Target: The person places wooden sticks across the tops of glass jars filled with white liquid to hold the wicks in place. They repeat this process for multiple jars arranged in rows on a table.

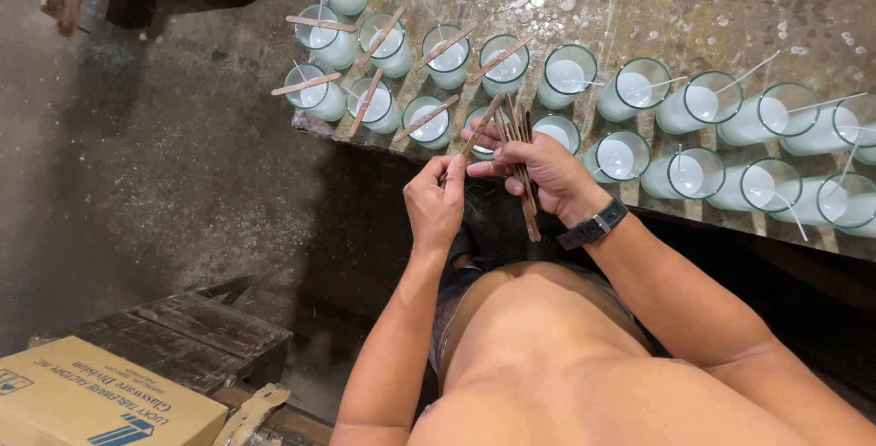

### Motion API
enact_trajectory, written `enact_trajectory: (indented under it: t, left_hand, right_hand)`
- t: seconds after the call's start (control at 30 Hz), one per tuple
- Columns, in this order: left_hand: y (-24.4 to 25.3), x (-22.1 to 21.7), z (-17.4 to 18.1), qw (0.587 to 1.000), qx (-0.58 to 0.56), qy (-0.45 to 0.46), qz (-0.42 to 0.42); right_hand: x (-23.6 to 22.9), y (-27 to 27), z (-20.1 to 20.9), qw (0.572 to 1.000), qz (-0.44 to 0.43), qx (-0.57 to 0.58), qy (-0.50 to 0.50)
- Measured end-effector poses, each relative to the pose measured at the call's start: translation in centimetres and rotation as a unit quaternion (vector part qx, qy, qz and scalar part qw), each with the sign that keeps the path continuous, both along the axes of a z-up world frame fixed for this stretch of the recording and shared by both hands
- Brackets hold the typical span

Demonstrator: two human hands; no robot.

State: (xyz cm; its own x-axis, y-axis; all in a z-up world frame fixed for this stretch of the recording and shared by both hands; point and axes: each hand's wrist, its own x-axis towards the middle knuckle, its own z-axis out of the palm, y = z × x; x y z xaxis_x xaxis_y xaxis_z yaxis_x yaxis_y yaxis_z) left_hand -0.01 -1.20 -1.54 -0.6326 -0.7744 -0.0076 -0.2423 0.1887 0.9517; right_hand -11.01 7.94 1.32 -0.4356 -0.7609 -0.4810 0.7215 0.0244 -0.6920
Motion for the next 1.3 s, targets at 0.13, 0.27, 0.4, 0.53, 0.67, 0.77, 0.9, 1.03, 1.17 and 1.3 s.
enact_trajectory:
  t: [0.13,0.27,0.4,0.53,0.67,0.77,0.9,1.03,1.17,1.3]
  left_hand:
    - [0.0,0.0,0.4,1.0,0.002,-0.008,0.007]
    - [0.1,-0.2,0.7,1.0,0.025,-0.014,0.013]
    - [-0.1,-0.5,0.2,0.996,0.092,-0.015,0.012]
    - [-0.3,-0.7,0.0,0.994,0.103,-0.021,0.013]
    - [-0.3,-0.8,0.7,0.995,0.088,-0.038,-0.003]
    - [-0.2,-1.0,1.1,0.994,0.095,-0.047,-0.012]
    - [-0.5,-1.3,0.7,0.994,0.093,-0.059,-0.016]
    - [-0.9,-1.7,0.4,0.993,0.076,-0.082,-0.026]
    - [-1.2,-1.7,1.4,0.99,0.086,-0.098,-0.048]
    - [-1.2,-1.8,0.7,0.988,0.09,-0.112,-0.052]
  right_hand:
    - [0.2,0.1,0.3,1.0,-0.004,0.0,-0.011]
    - [0.4,0.2,0.3,1.0,-0.006,-0.002,-0.016]
    - [0.7,0.7,0.0,1.0,-0.021,0.019,0.013]
    - [0.9,1.8,0.5,0.98,-0.036,0.018,0.196]
    - [-0.4,2.0,0.8,0.822,-0.041,0.131,0.552]
    - [-2.1,0.8,1.5,0.637,0.044,0.185,0.747]
    - [-3.1,-0.4,0.4,0.55,0.096,0.201,0.805]
    - [-3.7,-0.5,-0.4,0.518,0.113,0.191,0.826]
    - [-3.6,-0.2,0.5,0.544,0.123,0.184,0.809]
    - [-3.8,-0.1,-0.1,0.545,0.132,0.18,0.809]
